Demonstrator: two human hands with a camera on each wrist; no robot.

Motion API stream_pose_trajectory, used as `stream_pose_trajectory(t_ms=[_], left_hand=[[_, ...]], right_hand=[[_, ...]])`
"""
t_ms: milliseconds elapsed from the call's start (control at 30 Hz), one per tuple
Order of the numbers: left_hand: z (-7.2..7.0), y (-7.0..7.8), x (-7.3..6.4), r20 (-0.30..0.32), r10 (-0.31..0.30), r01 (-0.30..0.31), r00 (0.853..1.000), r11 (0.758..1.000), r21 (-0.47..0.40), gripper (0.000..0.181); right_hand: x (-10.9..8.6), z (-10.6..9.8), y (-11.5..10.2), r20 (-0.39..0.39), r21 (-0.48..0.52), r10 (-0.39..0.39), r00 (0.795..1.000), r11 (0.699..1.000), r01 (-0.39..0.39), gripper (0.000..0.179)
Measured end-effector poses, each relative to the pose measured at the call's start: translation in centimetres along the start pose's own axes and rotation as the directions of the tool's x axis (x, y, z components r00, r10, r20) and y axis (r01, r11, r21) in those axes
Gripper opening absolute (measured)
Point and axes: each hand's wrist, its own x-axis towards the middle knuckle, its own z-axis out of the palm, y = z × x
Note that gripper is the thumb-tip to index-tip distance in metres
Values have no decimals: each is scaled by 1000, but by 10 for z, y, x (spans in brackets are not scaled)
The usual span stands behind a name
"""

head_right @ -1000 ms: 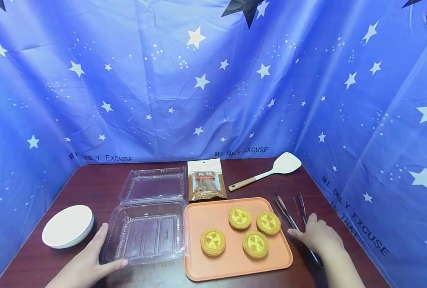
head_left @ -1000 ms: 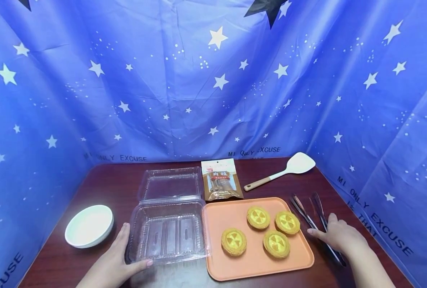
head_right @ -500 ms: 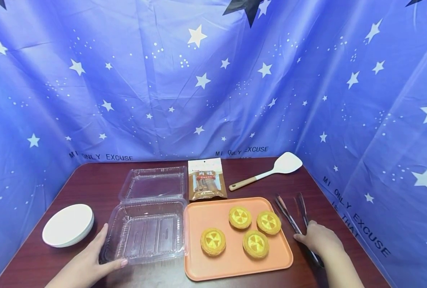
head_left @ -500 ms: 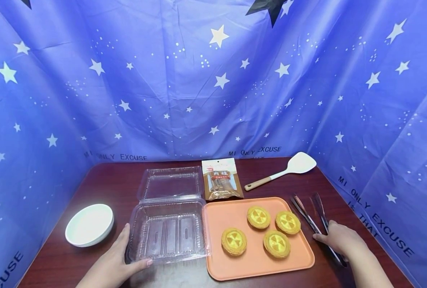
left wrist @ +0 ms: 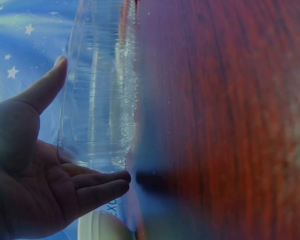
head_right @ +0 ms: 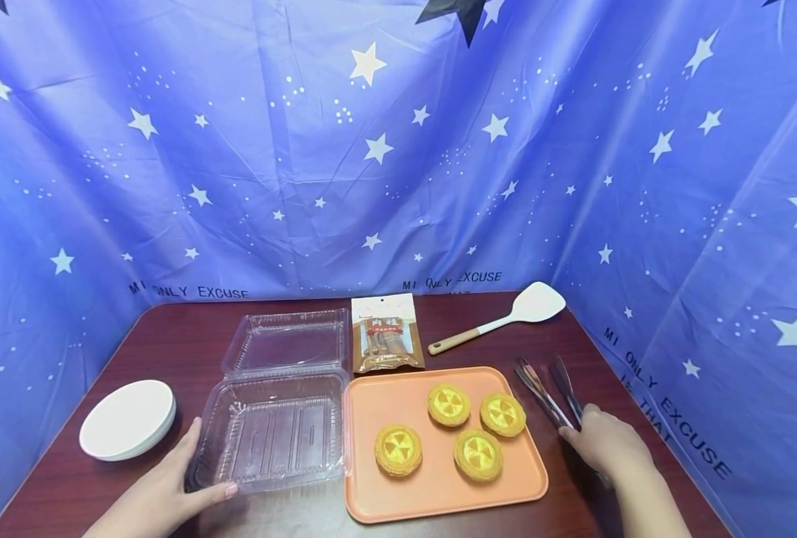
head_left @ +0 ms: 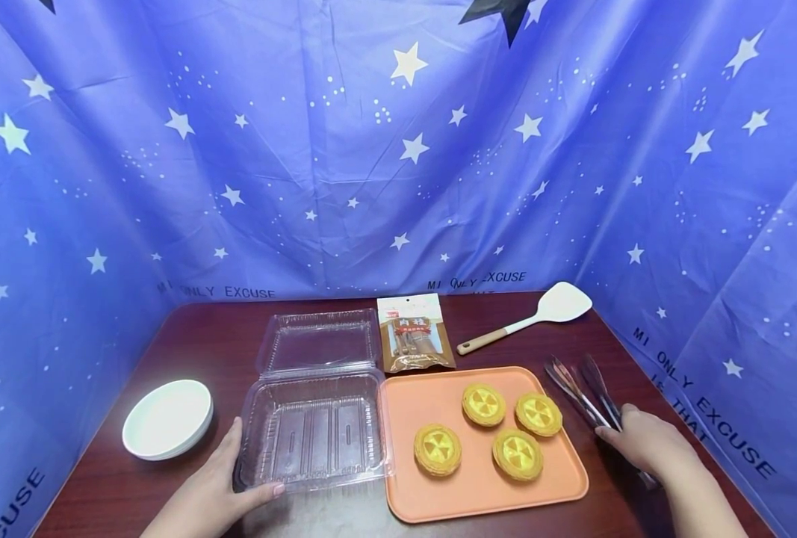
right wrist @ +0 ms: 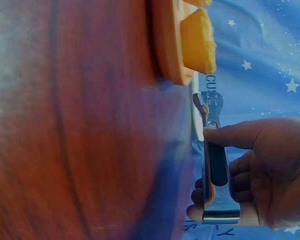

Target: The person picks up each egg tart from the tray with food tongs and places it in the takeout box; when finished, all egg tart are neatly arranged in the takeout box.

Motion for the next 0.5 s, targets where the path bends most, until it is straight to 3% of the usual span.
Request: stream_pose_trajectory(t_ms=[300,500], left_hand=[[0,1,0,2,4,-4,1000,1000,6,127],[-1,1,-1,14,-1,0,1000,1000,6,127]], right_hand=[[-9,-28,6,-123,32,-43,992,998,47,49],[-17,-40,7,-193,40,-118,974,991,128,56]])
